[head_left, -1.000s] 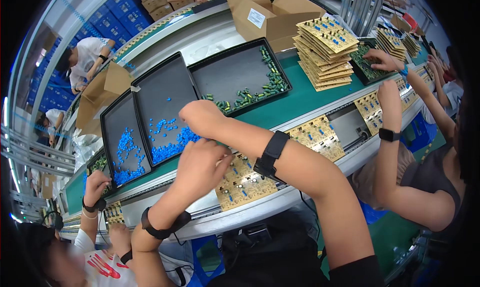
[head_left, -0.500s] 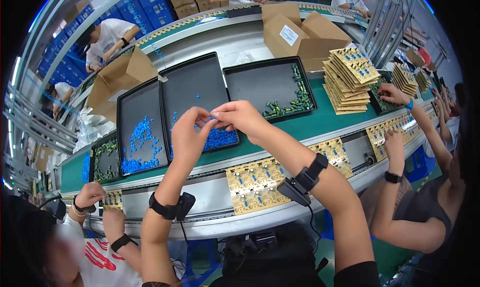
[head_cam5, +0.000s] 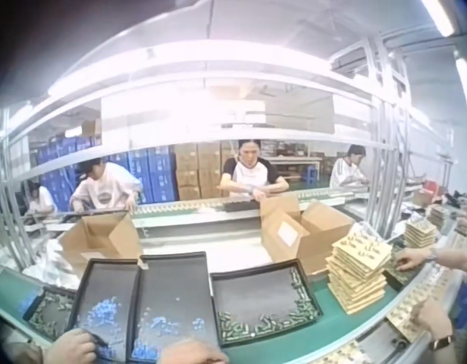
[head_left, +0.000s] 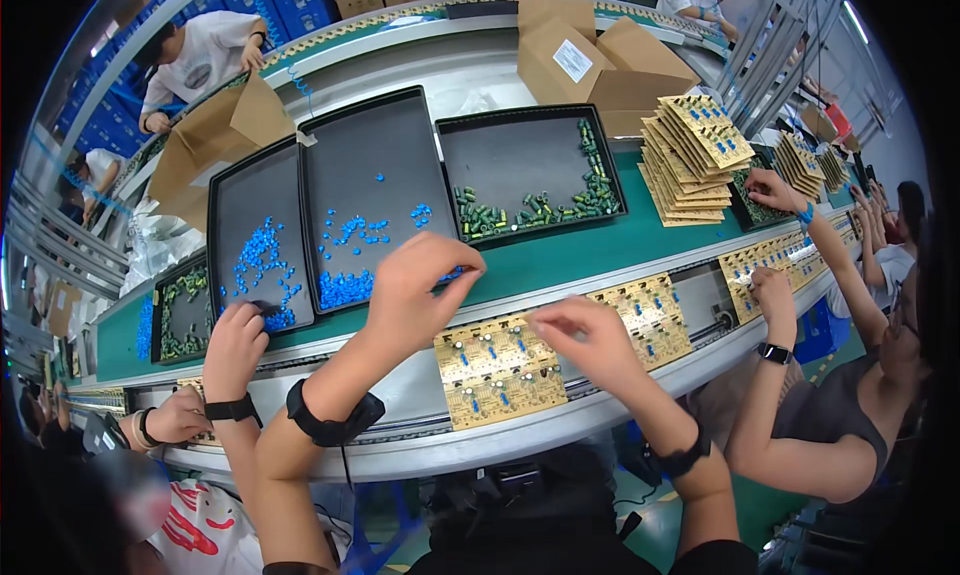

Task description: Manually placing electronic components onto circuit board panels at an assembly line station.

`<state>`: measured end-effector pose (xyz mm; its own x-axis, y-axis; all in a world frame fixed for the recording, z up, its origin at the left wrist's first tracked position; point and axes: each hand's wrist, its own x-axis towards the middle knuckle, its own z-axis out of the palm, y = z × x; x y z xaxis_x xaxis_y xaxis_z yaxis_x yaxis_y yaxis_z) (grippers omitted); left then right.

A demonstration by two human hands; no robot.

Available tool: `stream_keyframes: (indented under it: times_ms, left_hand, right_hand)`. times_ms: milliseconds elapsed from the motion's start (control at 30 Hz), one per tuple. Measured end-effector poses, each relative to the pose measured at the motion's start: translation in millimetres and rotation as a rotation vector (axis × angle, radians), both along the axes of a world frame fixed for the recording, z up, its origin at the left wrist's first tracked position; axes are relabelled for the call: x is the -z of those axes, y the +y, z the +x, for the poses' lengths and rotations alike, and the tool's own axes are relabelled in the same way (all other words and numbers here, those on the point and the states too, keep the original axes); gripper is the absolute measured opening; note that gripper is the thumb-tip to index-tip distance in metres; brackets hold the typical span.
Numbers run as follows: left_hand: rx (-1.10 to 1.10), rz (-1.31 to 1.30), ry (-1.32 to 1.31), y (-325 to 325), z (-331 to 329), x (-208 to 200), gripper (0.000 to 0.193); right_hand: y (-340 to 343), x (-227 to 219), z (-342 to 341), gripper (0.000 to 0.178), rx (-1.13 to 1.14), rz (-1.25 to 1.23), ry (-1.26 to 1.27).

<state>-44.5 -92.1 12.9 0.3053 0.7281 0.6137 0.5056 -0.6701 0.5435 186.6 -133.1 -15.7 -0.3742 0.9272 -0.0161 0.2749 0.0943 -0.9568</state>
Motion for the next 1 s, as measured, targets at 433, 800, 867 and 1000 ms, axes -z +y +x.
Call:
stream_keyframes:
  times_ms: [433,800,867,1000]
  left_hand:
    - [0.048,-0.140,0.268,8,2,20,0.011]
    - [0.076,-0.230,0.248,14,3,24,0.005]
    - [0.063,-0.237,0.282,14,3,25,0.005]
    - [0.010,-0.202,0.282,13,2,26,0.008]
  right_hand:
    - [-59,7,19,0.020,0.101,0.003,-0.149]
    - [-76,8,-9,0.016,0.285,0.131,-0.344]
    - [-77,7,-13,0.015,0.248,0.184,-0.347]
    - [-83,10,-16,0.014,0.249,0.107,-0.335]
